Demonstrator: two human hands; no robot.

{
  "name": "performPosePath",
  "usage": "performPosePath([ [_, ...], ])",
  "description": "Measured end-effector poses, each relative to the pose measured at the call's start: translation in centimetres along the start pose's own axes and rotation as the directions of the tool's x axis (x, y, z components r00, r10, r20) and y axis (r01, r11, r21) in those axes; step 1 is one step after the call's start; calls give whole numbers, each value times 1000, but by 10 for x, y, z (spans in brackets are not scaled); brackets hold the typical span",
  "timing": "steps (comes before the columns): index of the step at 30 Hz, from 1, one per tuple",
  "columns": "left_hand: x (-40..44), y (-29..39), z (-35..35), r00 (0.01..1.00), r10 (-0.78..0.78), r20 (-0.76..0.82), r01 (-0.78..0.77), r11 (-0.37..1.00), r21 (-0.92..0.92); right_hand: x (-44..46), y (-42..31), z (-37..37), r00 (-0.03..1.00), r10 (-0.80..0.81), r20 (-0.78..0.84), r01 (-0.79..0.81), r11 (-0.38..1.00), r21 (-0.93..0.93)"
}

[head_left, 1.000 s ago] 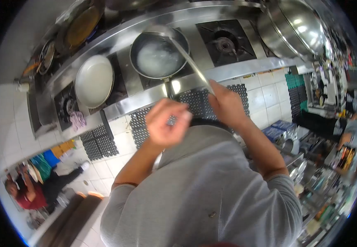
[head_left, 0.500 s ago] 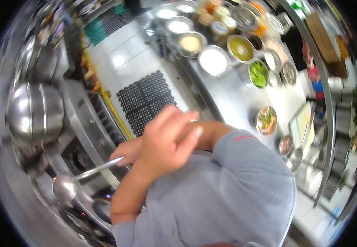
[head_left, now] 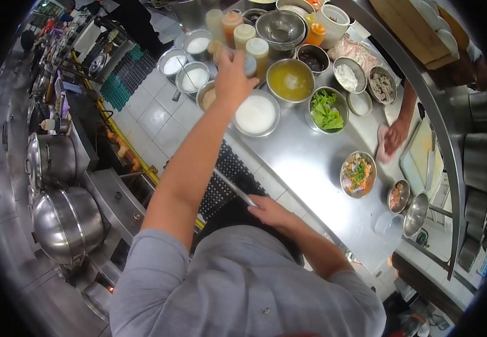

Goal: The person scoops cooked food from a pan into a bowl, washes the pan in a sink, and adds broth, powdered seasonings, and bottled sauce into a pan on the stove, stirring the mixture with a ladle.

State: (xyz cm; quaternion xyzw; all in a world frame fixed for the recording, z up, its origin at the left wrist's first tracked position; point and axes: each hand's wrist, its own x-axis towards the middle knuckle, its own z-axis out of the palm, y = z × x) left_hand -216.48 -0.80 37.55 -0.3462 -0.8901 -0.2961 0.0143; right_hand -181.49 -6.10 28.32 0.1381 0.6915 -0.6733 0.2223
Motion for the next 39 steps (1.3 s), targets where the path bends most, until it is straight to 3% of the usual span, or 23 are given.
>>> performPosePath([
  [1,-2,-1,6,1000,-14,-21,13,1000,-5,-5,2,-1,991,129,23,-131,987,96],
  [6,-8,-21,18,992,35,-119,-36,999,-10,8,14,0,986,155,63,-164,972,168],
  [8,-10,-27,7,988,89,-125,-108,983,-150,20,3,1,981,160,114,-177,971,163],
  [10,-16,-25,-18,978,33,-208,-71,982,-176,32,-11,1,980,141,139,-164,972,169],
  [11,-21,-21,-42,954,77,-289,-147,962,-230,36,-15,3,974,143,176,-167,977,130],
  [13,-41,-9,-108,895,122,-428,-258,926,-275,46,-25,9,977,145,159,-164,980,113],
  [16,-86,8,-231,800,168,-575,-349,911,-220,61,-45,14,951,154,268,-200,968,152],
  [18,-125,18,-305,626,181,-759,-372,924,-87,72,-61,15,908,169,384,-187,982,10],
  [20,-173,23,-355,408,55,-911,-518,836,-182,74,-91,25,906,229,355,-282,954,103],
  [22,-215,-2,-374,360,55,-931,-623,757,-196,83,-110,34,882,225,415,-256,967,20],
  [23,-254,-5,-378,487,-67,-871,-551,749,-367,84,-120,40,861,197,469,-205,978,-35],
  [24,-292,-15,-380,433,-103,-895,-506,794,-336,87,-130,52,854,210,476,-221,975,-35],
  [27,-407,-33,-367,321,-242,-916,-359,863,-354,80,-165,100,756,160,635,-48,980,-191],
  [28,-456,-31,-365,286,-240,-928,-121,951,-284,74,-178,120,709,147,690,17,974,-225],
  [30,-557,-17,-357,232,-398,-888,124,917,-378,53,-197,175,660,203,724,56,947,-317],
  [31,-602,-12,-351,164,-405,-899,181,909,-376,41,-201,203,600,212,771,133,924,-358],
  [32,-649,-4,-346,119,-442,-889,406,839,-363,30,-204,232,541,222,811,211,898,-386],
  [33,-690,4,-340,10,-496,-868,562,721,-405,15,-207,264,476,259,840,230,886,-403],
  [34,-730,20,-340,-61,-589,-806,631,603,-488,-3,-207,294,416,296,860,248,873,-420],
  [36,-812,27,-324,-232,-596,-769,760,382,-526,-37,-197,353,352,372,859,272,837,-474],
  [37,-844,40,-326,-293,-662,-690,834,176,-523,-55,-189,379,331,385,861,276,833,-479],
  [38,-877,45,-317,-311,-652,-692,885,67,-461,-71,-179,403,308,397,865,282,830,-481],
  [39,-900,55,-319,-410,-700,-584,873,-116,-474,-82,-168,424,312,404,860,276,828,-489],
])
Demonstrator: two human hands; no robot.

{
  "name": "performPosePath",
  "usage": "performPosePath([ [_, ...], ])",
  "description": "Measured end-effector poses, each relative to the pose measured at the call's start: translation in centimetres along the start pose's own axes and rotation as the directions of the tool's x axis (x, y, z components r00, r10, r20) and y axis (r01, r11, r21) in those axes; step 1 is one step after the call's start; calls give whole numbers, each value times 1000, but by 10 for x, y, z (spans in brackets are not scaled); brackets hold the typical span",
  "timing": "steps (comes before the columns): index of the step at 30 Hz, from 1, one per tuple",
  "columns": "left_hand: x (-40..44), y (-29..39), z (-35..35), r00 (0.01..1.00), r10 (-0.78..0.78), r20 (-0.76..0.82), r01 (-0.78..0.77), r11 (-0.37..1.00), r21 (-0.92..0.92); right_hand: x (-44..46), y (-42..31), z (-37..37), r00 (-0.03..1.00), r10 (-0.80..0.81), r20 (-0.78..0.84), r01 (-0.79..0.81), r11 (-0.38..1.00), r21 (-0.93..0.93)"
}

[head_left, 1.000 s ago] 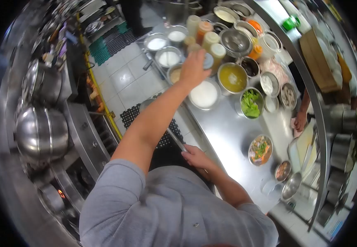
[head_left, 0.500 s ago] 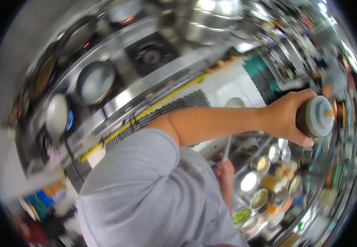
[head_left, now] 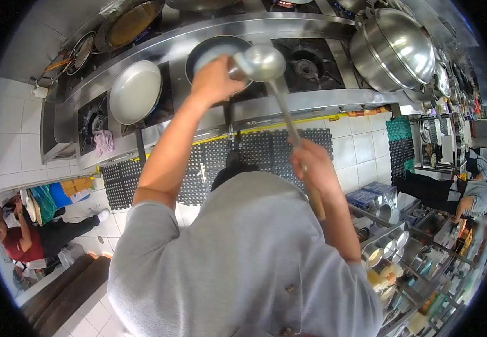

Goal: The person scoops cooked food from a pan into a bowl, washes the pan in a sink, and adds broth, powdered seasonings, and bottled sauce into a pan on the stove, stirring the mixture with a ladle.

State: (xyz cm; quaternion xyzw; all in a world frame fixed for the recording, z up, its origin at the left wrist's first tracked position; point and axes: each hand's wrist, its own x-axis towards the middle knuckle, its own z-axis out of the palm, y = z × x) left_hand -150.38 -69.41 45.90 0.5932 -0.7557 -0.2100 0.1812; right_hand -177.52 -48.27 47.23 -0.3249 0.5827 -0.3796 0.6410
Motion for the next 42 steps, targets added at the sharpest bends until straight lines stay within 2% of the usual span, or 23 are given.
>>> performPosePath([
  [2,9,-49,-9,993,-102,64,90,981,174,33,-3,31,990,-39,137,55,992,-111],
  [3,13,-68,-11,985,-152,84,125,957,260,43,-8,47,990,-32,137,48,993,-112],
  [4,17,-82,-12,984,-156,87,129,957,258,51,-14,61,989,5,151,23,982,-186],
  [5,20,-95,-12,978,-175,117,126,933,338,59,-19,71,986,45,162,-1,966,-259],
  [9,28,-118,-15,940,-247,235,101,860,500,80,-18,92,982,78,171,-35,970,-239],
  [15,28,-113,-26,938,-270,217,126,850,512,98,-25,90,982,130,140,-90,962,-258],
  [25,27,-122,-19,935,-317,162,193,833,518,114,-46,74,967,144,210,-73,948,-310],
  [27,24,-117,-20,931,-333,150,207,820,533,119,-39,69,961,169,221,-123,970,-208],
  [31,19,-114,-19,915,-365,175,227,820,526,126,-44,62,952,198,232,-142,961,-238],
  [34,12,-116,-11,934,-342,105,255,842,475,130,-49,57,947,194,255,-128,959,-254],
  [36,5,-108,-10,928,-372,-10,365,904,222,138,-46,50,944,170,284,-63,935,-349],
  [37,3,-109,-6,926,-376,-13,369,902,222,144,-47,48,943,171,287,-62,934,-351],
  [39,-4,-113,7,927,-321,-193,314,947,-67,152,-48,44,953,141,267,74,749,-659],
  [40,-6,-111,8,918,-331,-220,295,938,-183,153,-45,43,952,146,268,73,745,-663],
  [41,-10,-109,10,915,-338,-220,301,935,-188,153,-41,43,969,-45,244,231,530,-816],
  [42,-15,-106,13,897,-332,-291,230,914,-333,154,-40,44,934,-236,269,326,254,-911],
])
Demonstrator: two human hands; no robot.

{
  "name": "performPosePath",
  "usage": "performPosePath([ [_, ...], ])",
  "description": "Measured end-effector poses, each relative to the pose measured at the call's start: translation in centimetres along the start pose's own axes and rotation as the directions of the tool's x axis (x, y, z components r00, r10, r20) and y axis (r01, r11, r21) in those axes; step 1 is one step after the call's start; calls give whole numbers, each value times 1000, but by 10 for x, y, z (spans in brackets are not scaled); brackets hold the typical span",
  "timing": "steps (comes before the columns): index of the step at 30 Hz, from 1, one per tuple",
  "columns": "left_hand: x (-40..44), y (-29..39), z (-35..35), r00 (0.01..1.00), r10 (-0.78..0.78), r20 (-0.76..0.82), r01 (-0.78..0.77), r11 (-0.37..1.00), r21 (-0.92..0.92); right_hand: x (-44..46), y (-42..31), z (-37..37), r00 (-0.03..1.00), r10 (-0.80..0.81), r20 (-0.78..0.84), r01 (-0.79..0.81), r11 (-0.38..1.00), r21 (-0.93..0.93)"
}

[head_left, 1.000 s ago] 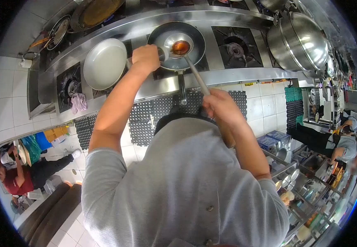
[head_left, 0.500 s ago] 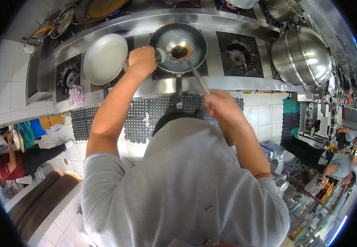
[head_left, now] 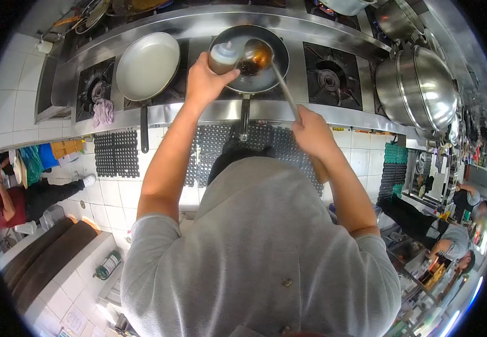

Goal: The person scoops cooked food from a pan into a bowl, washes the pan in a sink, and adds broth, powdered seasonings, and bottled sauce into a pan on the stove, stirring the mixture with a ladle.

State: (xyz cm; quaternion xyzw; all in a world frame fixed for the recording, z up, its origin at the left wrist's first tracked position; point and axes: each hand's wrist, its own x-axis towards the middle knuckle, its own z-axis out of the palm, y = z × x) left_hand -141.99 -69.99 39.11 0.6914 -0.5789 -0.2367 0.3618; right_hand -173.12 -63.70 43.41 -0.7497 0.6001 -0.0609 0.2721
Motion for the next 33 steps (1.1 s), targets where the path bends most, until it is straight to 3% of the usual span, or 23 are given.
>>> performPosePath([
  [2,-10,-1,-1,995,5,-98,-26,976,-218,2,-3,-2,999,48,-1,-48,994,-102],
  [6,-34,-18,-1,968,-22,-251,-57,951,-303,9,1,3,994,101,-36,-107,958,-265],
  [10,-63,-42,-10,952,-92,-291,2,956,-295,12,7,8,999,53,3,-52,982,-181],
  [11,-70,-51,-11,952,-95,-291,5,956,-295,11,-1,1,972,145,183,-171,976,134],
  [12,-77,-59,-13,954,-120,-275,34,953,-300,10,-6,-3,911,169,376,-326,853,406],
  [13,-83,-66,-14,955,-144,-259,61,951,-304,10,-5,0,911,169,376,-326,854,406],
  [15,-96,-86,-11,951,-159,-264,73,948,-308,8,-1,9,872,82,483,-460,480,747],
  [16,-101,-100,-9,951,-170,-259,90,952,-293,6,-8,7,872,84,482,-459,478,749],
  [18,-111,-105,-12,952,-186,-244,115,953,-279,1,-30,-2,863,122,490,-505,205,838],
  [22,-124,-128,-8,950,-242,-200,147,906,-398,3,-35,1,887,97,452,-460,291,839],
  [24,-127,-144,-3,946,-245,-212,146,906,-396,6,-23,4,922,53,385,-358,500,788],
  [25,-128,-146,-2,943,-248,-222,147,908,-392,7,-21,2,921,51,386,-357,507,785],
  [27,-128,-151,-1,940,-261,-221,153,899,-411,9,-19,-4,963,73,261,-228,743,630],
  [33,-129,-174,9,922,-290,-258,166,896,-411,9,-18,-21,988,123,91,-152,846,511],
])
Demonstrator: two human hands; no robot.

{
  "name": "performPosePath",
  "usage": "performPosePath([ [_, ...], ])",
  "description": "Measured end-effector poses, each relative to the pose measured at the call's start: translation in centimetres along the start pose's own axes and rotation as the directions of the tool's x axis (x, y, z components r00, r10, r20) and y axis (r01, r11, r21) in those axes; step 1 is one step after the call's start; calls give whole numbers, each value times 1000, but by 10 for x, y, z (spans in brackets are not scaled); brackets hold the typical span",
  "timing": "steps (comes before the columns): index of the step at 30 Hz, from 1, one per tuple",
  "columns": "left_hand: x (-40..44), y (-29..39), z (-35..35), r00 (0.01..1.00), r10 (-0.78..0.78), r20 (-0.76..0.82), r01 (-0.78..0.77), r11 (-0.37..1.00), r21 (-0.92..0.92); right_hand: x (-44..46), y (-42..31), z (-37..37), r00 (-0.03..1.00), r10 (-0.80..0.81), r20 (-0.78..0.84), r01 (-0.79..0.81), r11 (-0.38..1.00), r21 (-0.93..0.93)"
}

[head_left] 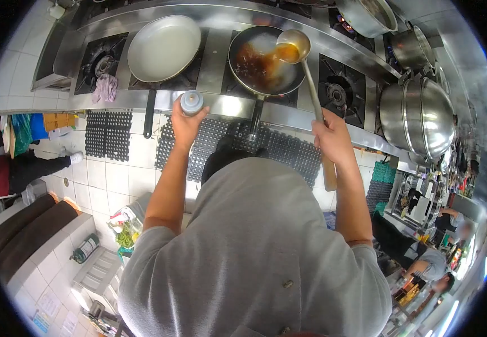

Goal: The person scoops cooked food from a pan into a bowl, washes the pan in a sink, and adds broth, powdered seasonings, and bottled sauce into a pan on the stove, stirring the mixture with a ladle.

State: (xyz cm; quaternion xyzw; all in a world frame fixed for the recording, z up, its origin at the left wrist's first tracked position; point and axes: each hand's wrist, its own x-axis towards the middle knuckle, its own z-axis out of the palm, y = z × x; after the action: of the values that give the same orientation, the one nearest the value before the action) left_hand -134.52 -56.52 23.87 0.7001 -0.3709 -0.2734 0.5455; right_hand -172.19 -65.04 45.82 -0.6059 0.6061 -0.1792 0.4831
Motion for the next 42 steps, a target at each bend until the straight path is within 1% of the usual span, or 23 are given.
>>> performPosePath([
  [4,1,0,-2,1000,12,2,-12,998,-57,5,6,-1,1000,-16,-25,15,998,-63],
  [6,1,2,-3,999,25,22,-23,998,-51,16,27,4,995,-77,-64,57,961,-269],
  [7,1,3,-4,999,28,22,-26,998,-51,21,38,9,995,-79,-65,59,962,-268],
  [9,0,4,-6,999,37,36,-39,997,59,29,54,22,947,-272,-169,142,830,-540],
  [10,-1,4,-7,999,39,38,-42,997,63,30,52,26,947,-271,-171,141,832,-536],
  [12,-1,4,-6,999,32,33,-34,997,68,32,45,34,984,-116,-135,12,799,-601],
  [16,2,-9,-3,997,62,50,-61,998,-26,45,55,50,985,-87,-152,-16,821,-570],
  [18,0,4,-5,997,36,65,-36,999,0,57,74,62,981,-140,-136,97,954,-283],
  [19,1,8,-5,997,26,73,-25,1000,-12,59,70,63,980,-138,-142,95,957,-276],
  [20,2,4,-6,996,32,81,-32,999,-9,59,60,64,1000,-12,-21,12,1000,-14],
  [21,4,1,-6,995,49,87,-49,999,0,57,50,63,989,76,127,-105,966,236],
  [22,5,-1,-6,993,66,96,-67,998,8,54,40,60,990,78,118,-105,964,245],
  [24,2,12,-5,992,54,111,-53,999,-9,47,18,52,951,151,269,-284,767,575],
  [25,2,15,-4,993,54,106,-53,998,-15,42,11,48,942,176,287,-327,679,657],
  [29,10,12,1,991,39,129,-31,997,-66,23,-14,28,939,212,271,-342,661,667],
  [31,16,29,0,983,0,185,-4,1000,22,22,-1,17,951,77,299,-217,855,472],
  [32,19,32,1,982,0,190,-3,1000,17,18,3,14,952,81,294,-218,855,470],
  [34,30,38,4,971,78,224,-122,974,191,9,6,9,975,56,215,-107,966,235],
  [37,36,82,10,960,61,272,-162,917,364,-12,-7,1,993,67,98,-71,997,38],
  [38,41,89,13,953,47,300,-179,884,431,-16,-5,0,993,68,96,-72,997,36],
  [40,45,109,20,941,74,329,-218,877,428,-26,1,-4,995,-94,-37,82,964,-251],
  [41,46,125,24,927,57,370,-243,844,479,-33,2,-3,995,-93,-41,79,964,-253],
  [42,49,137,28,911,39,410,-271,806,526,-40,3,0,985,-136,-104,91,930,-356],
])
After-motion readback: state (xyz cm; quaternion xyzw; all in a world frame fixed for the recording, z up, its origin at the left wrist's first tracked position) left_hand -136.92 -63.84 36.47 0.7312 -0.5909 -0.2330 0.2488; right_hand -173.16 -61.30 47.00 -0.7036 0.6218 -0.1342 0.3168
